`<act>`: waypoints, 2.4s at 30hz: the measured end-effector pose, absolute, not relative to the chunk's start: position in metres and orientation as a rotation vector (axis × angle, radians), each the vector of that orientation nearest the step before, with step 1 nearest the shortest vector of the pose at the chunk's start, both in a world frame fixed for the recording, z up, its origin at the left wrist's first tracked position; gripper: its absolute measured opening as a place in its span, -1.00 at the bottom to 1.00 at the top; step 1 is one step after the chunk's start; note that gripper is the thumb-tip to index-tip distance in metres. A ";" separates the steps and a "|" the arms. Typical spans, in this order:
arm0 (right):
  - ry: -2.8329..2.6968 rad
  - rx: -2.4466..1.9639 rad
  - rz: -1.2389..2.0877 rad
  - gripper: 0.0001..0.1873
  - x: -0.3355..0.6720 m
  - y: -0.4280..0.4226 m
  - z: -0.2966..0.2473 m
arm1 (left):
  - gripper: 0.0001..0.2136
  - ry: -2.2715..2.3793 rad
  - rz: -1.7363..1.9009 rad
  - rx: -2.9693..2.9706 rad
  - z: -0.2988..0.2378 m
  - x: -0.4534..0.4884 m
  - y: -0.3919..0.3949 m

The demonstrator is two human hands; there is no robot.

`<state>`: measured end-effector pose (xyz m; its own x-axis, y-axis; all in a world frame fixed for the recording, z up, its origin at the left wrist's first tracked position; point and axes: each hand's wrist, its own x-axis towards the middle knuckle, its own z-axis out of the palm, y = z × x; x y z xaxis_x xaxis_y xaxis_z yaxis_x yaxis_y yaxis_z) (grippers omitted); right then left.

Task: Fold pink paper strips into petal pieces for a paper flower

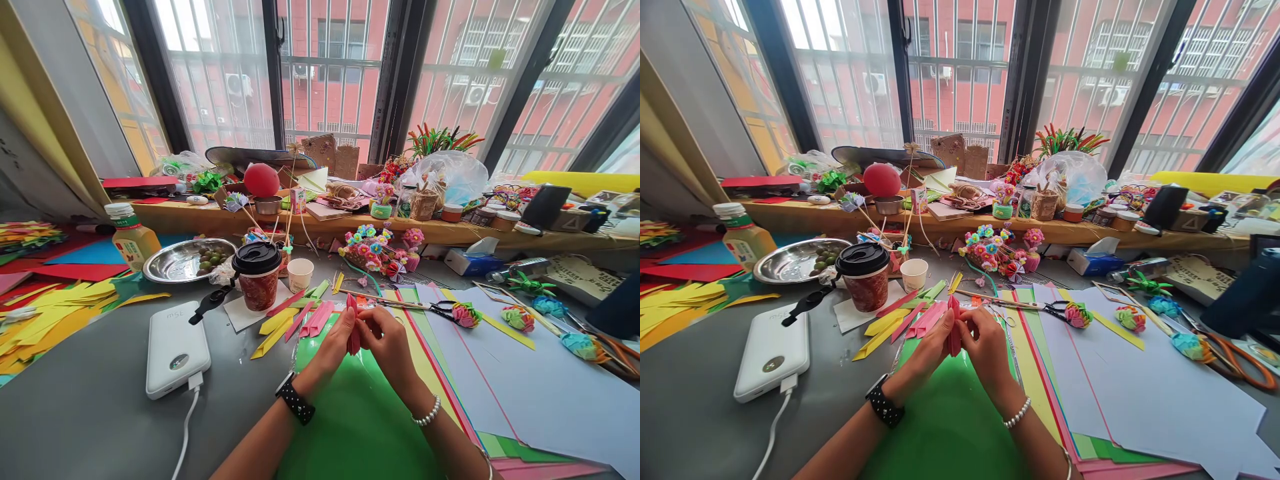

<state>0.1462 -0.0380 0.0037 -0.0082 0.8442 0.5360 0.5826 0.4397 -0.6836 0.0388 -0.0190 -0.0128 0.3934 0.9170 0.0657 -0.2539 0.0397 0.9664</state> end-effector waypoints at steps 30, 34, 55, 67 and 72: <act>-1.344 -1.164 0.907 -0.77 0.155 -0.035 0.010 | -0.67 0.626 0.798 1.179 0.009 0.021 -0.015; -1.398 -1.111 0.965 -0.78 0.161 -0.031 0.010 | -0.72 0.569 0.798 1.210 0.008 0.019 -0.014; -1.332 -0.980 1.009 -0.69 0.164 -0.031 0.013 | -0.70 0.451 0.568 1.024 0.014 0.019 -0.019; -1.311 -0.931 1.065 -0.63 0.164 -0.033 0.016 | -0.74 0.383 0.588 0.959 0.017 0.018 -0.021; -1.318 -0.922 1.071 -0.64 0.164 -0.033 0.017 | -0.77 0.393 0.625 0.945 0.014 0.019 -0.020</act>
